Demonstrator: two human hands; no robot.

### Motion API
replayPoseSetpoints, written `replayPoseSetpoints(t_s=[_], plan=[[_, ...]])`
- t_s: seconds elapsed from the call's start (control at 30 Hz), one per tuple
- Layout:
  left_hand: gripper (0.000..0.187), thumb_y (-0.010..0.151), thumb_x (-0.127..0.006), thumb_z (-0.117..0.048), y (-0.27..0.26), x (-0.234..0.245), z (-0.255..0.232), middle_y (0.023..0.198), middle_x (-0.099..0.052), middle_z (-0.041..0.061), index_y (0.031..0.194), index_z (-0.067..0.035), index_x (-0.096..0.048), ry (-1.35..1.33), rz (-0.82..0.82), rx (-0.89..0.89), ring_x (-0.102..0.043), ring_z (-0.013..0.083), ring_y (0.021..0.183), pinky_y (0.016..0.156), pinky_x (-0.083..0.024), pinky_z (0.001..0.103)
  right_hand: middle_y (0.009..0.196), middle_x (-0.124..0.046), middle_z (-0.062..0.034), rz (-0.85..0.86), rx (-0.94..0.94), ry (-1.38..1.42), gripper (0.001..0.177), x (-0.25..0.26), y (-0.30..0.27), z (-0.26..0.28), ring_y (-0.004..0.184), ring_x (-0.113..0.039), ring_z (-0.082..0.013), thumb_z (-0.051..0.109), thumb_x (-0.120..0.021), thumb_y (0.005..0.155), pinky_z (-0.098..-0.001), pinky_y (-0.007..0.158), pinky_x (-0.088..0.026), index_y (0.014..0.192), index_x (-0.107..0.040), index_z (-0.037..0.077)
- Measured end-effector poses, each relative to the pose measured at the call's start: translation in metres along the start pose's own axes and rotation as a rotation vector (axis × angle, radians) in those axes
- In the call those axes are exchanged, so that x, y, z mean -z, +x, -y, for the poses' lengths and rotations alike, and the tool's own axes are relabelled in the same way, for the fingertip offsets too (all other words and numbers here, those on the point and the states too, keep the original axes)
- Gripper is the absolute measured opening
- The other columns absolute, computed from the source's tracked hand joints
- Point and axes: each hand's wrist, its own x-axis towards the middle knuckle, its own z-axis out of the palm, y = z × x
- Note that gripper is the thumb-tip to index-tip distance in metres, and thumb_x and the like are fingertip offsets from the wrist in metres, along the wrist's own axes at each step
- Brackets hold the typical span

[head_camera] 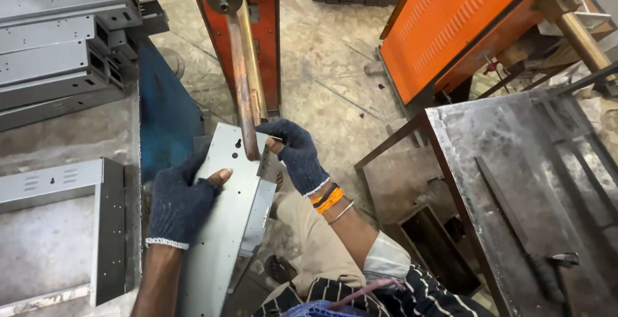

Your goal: The person welds sheet metal enclosure parts using a foot-pedal spot welding machine, holding each part under the copper electrodes and pressing the pedal to make welds with visible sparks. They reposition and turn the parts to weld different spots, then set finished parts on the work table.

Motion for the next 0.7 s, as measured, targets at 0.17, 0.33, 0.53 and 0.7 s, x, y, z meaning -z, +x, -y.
replayPoseSetpoints(t_s=[0.17, 0.33, 0.53, 0.7], plan=[[0.051, 0.082, -0.079, -0.021, 0.004, 0.000, 0.007, 0.098, -0.081, 0.015, 0.129, -0.004, -0.071, 0.003, 0.009, 0.026, -0.072, 0.0157, 0.082, 0.075, -0.058, 0.034, 0.115, -0.074, -0.0053, 0.000, -0.063, -0.203, 0.028, -0.005, -0.012, 0.043, 0.107, -0.064, -0.0120, 0.015, -0.069, 0.101, -0.0307, 0.096, -0.053, 0.127, -0.071, 0.002], [0.055, 0.080, -0.081, -0.020, 0.004, 0.000, 0.009, 0.106, -0.079, 0.015, 0.130, -0.001, -0.068, -0.045, -0.008, -0.109, -0.070, 0.0141, 0.093, 0.081, -0.056, 0.033, 0.133, -0.064, -0.0079, 0.154, 0.231, -0.585, 0.067, -0.031, -0.034, 0.064, 0.125, -0.063, -0.0182, 0.021, -0.083, 0.087, -0.0356, 0.106, -0.051, 0.143, -0.050, 0.007], [0.053, 0.079, -0.082, -0.021, 0.007, 0.003, 0.003, 0.107, -0.078, 0.017, 0.127, -0.002, -0.070, 0.030, -0.019, -0.032, -0.073, 0.0184, 0.093, 0.083, -0.056, 0.036, 0.120, -0.066, -0.0079, -0.224, 0.232, -0.843, 0.079, -0.050, -0.028, 0.047, 0.105, -0.070, -0.0208, 0.028, -0.093, 0.069, -0.0335, 0.089, -0.057, 0.136, -0.054, 0.012], [0.051, 0.079, -0.080, -0.018, 0.004, 0.006, -0.005, 0.108, -0.080, 0.017, 0.126, -0.001, -0.071, -0.019, 0.006, -0.074, -0.074, 0.0181, 0.093, 0.085, -0.057, 0.035, 0.110, -0.067, -0.0057, -0.221, 0.167, -0.793, 0.075, -0.052, -0.028, 0.055, 0.099, -0.070, -0.0191, 0.026, -0.093, 0.067, -0.0324, 0.087, -0.058, 0.131, -0.056, 0.013]])
